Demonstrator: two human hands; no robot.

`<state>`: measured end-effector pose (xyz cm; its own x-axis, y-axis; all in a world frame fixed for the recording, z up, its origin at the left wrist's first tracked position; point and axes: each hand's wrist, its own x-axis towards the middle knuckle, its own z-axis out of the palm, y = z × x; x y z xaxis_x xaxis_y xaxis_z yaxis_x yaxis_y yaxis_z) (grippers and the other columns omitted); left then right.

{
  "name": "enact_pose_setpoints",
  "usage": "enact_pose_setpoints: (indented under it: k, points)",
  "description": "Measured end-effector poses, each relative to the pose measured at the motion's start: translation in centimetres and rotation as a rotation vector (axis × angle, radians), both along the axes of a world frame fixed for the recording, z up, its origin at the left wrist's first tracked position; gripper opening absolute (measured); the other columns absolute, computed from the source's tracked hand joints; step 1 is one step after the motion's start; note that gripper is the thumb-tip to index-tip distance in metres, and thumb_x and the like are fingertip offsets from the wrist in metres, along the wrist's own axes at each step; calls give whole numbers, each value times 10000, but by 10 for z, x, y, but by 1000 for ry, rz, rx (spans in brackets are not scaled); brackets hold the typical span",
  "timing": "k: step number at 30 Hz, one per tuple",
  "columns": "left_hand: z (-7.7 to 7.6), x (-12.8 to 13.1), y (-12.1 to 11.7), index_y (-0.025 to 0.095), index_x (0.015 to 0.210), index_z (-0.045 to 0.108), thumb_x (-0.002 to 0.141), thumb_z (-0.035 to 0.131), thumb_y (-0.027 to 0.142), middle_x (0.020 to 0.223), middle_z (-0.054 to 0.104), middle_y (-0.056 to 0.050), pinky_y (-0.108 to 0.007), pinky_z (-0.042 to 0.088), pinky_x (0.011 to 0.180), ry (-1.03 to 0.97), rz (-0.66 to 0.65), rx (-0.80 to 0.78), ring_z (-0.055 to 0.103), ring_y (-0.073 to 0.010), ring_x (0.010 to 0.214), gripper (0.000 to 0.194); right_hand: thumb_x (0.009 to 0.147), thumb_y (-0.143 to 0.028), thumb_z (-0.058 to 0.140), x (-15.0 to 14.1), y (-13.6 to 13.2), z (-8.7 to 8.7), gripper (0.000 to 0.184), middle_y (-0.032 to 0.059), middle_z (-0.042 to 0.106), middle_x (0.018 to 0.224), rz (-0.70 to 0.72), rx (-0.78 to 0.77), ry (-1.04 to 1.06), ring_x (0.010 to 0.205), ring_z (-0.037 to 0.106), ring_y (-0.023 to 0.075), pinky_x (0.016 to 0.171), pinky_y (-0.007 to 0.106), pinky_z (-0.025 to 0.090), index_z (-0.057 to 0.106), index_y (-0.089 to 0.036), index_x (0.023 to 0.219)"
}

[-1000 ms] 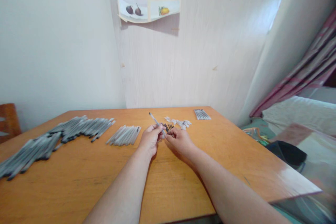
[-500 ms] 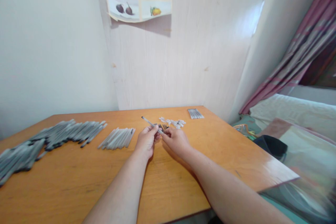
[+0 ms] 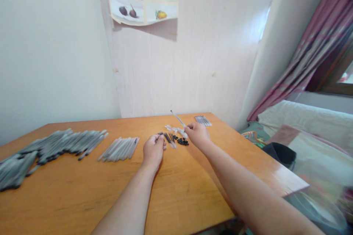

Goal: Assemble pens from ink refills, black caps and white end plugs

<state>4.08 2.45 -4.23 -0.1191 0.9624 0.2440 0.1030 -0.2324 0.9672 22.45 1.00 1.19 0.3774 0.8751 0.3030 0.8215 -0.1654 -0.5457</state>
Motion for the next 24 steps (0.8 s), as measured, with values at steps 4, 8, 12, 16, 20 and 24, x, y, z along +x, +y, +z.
enact_pose_setpoints:
  k: [4,8,12,16,20,24]
  points:
    - [-7,-3,5,183,773,639,838,514,446,609,646,-12,-264,423,612,216,26,76,604,-160,586,298,821,-400,508,34,15,-11,308,58,706,835,-142,-92,-56,798,632,196,603,242,380,750,-210,831]
    - [-9,-6,6,202,819,660,873,477,442,658,671,-12,-269,398,640,387,43,125,618,-173,653,306,857,-412,468,67,31,-28,347,93,720,937,-251,-162,-92,905,658,243,671,276,440,750,-214,901]
    - [-8,-7,5,213,873,671,887,466,433,777,714,-32,-264,383,656,460,65,140,631,-183,738,301,873,-411,449,94,43,-38,366,113,721,994,-319,-199,-84,947,670,251,724,298,473,743,-213,965]
    - [-8,-10,4,212,859,663,890,468,444,786,714,-40,-260,367,643,477,78,140,625,-187,731,305,879,-397,446,119,52,-41,369,140,716,1029,-373,-223,-70,985,671,279,745,336,493,739,-202,990]
    - [-7,-12,3,220,831,654,893,463,473,742,693,-31,-268,362,645,479,77,146,617,-200,717,323,884,-370,454,144,59,-43,360,157,710,1075,-419,-238,-60,1021,666,290,771,349,503,739,-188,1009]
    - [-7,-13,3,228,844,655,894,447,491,719,685,-20,-267,365,637,509,88,140,615,-199,704,338,893,-347,450,165,65,-45,371,174,705,1099,-448,-255,-58,1034,664,301,778,343,504,739,-158,1029]
